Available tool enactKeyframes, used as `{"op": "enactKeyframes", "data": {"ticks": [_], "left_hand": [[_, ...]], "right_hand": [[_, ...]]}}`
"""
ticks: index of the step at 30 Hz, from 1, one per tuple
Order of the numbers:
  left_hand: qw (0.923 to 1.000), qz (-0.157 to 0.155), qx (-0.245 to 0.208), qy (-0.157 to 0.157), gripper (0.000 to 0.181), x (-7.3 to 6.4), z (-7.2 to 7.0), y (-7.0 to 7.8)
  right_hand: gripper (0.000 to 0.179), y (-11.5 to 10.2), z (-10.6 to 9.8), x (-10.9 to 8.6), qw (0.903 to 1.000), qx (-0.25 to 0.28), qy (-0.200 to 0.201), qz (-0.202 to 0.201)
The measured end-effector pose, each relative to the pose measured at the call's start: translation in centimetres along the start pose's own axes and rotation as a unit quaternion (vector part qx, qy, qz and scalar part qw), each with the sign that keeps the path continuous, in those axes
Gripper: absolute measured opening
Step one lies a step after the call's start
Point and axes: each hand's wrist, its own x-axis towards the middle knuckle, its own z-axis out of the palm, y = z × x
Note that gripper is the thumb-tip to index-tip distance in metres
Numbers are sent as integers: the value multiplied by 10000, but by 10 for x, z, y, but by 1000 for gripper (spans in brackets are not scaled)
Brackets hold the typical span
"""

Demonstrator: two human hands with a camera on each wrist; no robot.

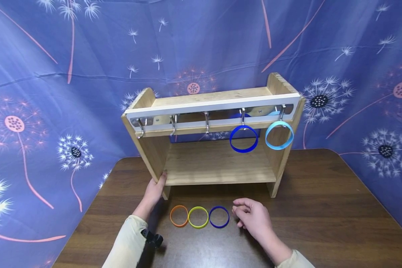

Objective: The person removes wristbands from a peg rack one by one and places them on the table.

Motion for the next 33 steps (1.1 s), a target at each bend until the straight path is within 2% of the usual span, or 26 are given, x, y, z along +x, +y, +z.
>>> {"op": "enactKeyframes", "data": {"ticks": [8, 18, 33], "left_hand": [[10000, 36, -15, -11, 49, 1, 1, -2], [9999, 48, -48, -81, 51, 1, 0, -3], [10000, 76, -7, -33, 49, 3, 1, -4]], "right_hand": [[23, -15, -10, 3, 9992, 166, 262, -240], [29, -29, -21, 4, 9984, 252, 258, -436], [33, -52, -36, 4, 9926, 280, 417, -1102]]}}
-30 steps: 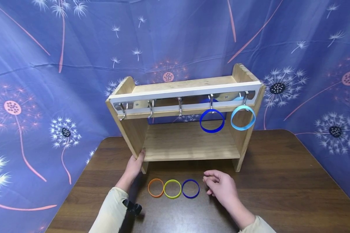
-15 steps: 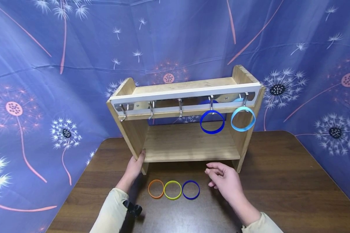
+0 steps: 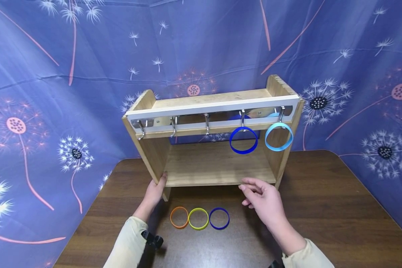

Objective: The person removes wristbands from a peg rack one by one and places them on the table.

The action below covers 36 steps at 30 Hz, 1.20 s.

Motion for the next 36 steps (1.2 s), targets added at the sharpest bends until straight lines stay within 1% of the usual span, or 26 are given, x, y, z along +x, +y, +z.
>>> {"op": "enactKeyframes", "data": {"ticks": [4, 7, 11, 16, 20, 23, 29, 36], "left_hand": [[10000, -4, -8, -2, 47, 1, 0, 0], [10000, -13, -35, -16, 48, 1, 0, 0], [10000, -20, -63, -15, 51, 1, 1, -2], [9999, -34, -110, -36, 50, 2, 1, -2], [9999, -44, -131, -55, 51, 2, 1, -1], [9999, -77, -133, -41, 51, 1, 1, -1], [9999, -100, -99, -26, 50, 1, 0, -1], [9999, -111, -87, -12, 49, 1, 1, -1]], "right_hand": [[32, -5, -4, 3, 9997, 36, 89, -236], [30, -8, -6, 4, 9993, 89, 115, -341], [28, -14, -9, 4, 9991, 82, 135, -385], [27, -21, -12, 5, 9985, 43, 179, -507], [26, -25, -15, 7, 9980, 128, 207, -588], [26, -28, -17, 8, 9974, 202, 219, -652], [28, -34, -19, 10, 9964, 181, 231, -794], [29, -39, -22, 13, 9951, 445, 234, -857]]}}
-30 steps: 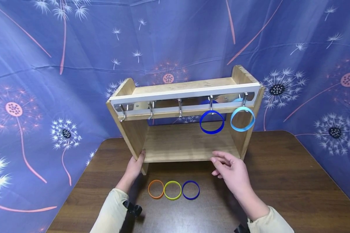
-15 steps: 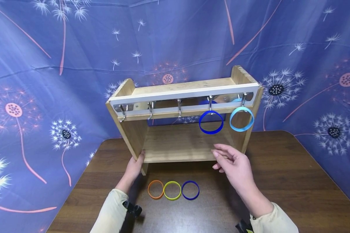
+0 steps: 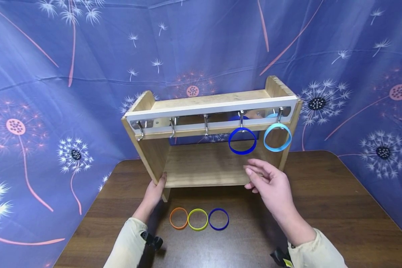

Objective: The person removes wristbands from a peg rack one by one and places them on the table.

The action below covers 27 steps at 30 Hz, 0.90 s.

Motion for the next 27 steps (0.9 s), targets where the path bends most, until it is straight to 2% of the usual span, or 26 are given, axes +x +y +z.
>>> {"op": "enactKeyframes", "data": {"ticks": [19, 27], "left_hand": [[10000, 18, -18, 30, 49, 0, 1, -1], [10000, 56, -64, 4, 51, -1, 0, -2]], "right_hand": [[34, -10, 0, 10, 9984, 535, 50, -152], [36, -15, -1, 15, 9951, 969, 71, -177]]}}
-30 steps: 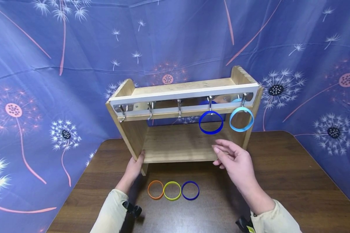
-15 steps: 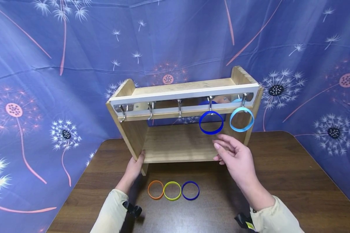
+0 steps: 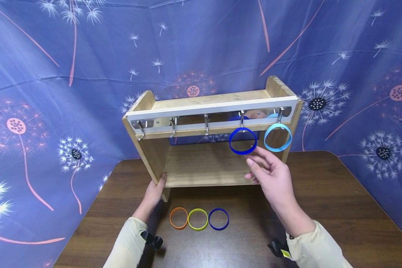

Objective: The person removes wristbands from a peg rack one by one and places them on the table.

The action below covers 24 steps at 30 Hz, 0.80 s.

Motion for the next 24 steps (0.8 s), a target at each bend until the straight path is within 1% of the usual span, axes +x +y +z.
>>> {"op": "enactKeyframes", "data": {"ticks": [8, 17, 24], "left_hand": [[10000, 1, 53, -38, 51, 0, -1, 0], [10000, 6, 91, 22, 51, 1, 0, 0], [10000, -50, 69, -10, 53, -1, 0, 1]], "right_hand": [[29, -2, 4, 1, 9998, 9, 183, -121], [24, -3, 6, 2, 9988, -64, 485, -87], [21, -5, 9, 4, 9966, 148, 803, -100]]}}
